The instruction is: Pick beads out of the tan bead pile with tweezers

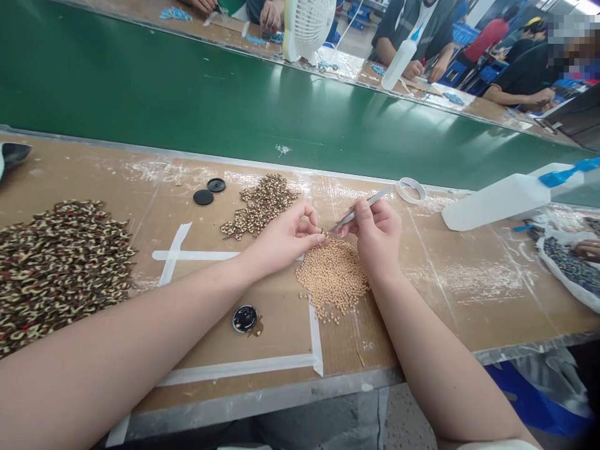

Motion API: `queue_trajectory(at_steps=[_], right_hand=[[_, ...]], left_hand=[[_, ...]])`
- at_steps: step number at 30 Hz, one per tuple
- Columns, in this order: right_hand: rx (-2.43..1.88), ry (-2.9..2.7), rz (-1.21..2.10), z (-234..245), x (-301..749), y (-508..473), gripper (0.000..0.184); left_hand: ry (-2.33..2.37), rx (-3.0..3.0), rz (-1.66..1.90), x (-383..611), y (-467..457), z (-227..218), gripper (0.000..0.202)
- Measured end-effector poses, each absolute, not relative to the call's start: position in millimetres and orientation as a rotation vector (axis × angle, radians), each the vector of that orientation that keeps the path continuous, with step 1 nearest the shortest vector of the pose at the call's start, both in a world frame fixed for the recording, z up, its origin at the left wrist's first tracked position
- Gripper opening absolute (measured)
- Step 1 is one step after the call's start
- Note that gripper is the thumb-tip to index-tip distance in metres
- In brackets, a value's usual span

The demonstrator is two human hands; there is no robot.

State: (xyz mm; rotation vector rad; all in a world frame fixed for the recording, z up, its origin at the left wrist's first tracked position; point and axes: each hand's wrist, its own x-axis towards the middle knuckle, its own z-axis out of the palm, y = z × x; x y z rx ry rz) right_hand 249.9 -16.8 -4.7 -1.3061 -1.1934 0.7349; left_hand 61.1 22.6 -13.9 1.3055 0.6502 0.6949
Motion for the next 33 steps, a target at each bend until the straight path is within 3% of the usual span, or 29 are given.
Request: queue_trajectory(at_steps=[33], right_hand=[[-1.312,-1.197,0.614,-1.8,243.1,-23.1,0.026]], left_hand=[[0.679,1.353,0.744,62.5,21.3,-13.2,0.031]])
